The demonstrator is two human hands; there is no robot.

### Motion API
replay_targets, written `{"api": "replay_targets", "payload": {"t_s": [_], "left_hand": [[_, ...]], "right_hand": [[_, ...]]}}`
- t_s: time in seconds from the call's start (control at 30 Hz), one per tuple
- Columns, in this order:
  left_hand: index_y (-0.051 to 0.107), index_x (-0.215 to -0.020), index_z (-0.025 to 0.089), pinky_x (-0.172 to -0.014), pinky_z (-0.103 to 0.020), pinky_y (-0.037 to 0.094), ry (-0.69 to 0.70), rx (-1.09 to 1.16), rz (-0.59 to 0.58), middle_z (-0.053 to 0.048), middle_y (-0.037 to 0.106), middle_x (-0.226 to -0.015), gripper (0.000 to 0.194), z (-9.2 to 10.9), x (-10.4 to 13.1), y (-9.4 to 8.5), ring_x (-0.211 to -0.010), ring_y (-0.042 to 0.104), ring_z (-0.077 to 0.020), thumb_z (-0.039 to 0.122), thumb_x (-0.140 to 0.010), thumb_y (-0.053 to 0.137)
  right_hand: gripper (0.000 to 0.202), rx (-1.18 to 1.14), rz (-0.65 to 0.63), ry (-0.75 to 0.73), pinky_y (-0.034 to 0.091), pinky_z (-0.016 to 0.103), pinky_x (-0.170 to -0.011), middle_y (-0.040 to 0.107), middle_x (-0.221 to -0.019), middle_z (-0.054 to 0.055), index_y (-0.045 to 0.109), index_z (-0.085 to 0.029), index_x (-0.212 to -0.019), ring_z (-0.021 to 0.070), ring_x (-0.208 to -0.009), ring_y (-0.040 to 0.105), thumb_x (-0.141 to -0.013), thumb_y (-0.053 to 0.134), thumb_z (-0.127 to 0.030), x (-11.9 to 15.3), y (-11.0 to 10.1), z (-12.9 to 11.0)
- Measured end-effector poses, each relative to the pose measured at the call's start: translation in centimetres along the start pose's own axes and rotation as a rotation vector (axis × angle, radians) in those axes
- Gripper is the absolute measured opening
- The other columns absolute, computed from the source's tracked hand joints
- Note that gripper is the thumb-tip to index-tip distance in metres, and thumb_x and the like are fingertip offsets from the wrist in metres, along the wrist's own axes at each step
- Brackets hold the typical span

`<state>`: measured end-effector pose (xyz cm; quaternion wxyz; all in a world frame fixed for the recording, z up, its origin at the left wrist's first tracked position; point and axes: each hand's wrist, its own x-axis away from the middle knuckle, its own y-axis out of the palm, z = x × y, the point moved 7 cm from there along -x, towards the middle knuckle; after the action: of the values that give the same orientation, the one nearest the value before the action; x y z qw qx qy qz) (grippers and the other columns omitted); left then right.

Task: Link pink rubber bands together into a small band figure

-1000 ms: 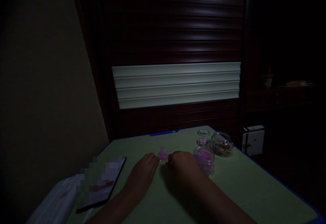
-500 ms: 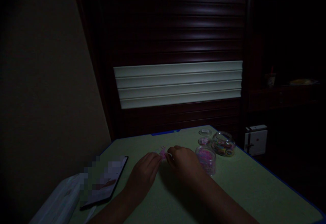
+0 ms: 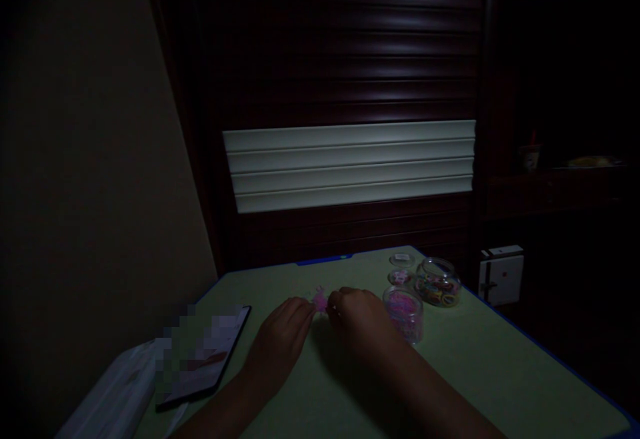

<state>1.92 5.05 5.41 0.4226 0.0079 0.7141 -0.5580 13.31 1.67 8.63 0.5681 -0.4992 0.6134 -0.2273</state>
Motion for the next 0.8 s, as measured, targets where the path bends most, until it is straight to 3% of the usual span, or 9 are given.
{"api": "replay_targets", "payload": {"t_s": [0.4,0.8], "left_hand": [[0.051,-0.095,0.018,-0.077,-0.036,0.045,0.045,-0.008,0.025,-0.004,0.054,-0.089,0.017,0.42,-0.12,-0.10,-0.084,0.051,-0.0194,0.012,-0.091,0.036],[0.052,-0.095,0.018,-0.076,-0.035,0.045,0.038,-0.034,-0.002,-0.004,0.054,-0.089,0.017,0.55,-0.28,0.02,-0.083,0.051,-0.0188,0.012,-0.090,0.037]], "right_hand": [[0.020,-0.019,-0.001,-0.015,0.032,0.021,-0.057,0.063,-0.078,0.004,0.060,-0.019,-0.078,0.0124,-0.067,0.055,-0.084,0.042,-0.023,0.04,0.04,-0.06],[0.019,0.041,-0.047,-0.009,0.030,0.020,-0.055,0.062,-0.077,0.003,0.059,-0.018,-0.074,0.0110,-0.064,0.054,-0.077,0.041,-0.014,-0.04,0.28,-0.15]]}}
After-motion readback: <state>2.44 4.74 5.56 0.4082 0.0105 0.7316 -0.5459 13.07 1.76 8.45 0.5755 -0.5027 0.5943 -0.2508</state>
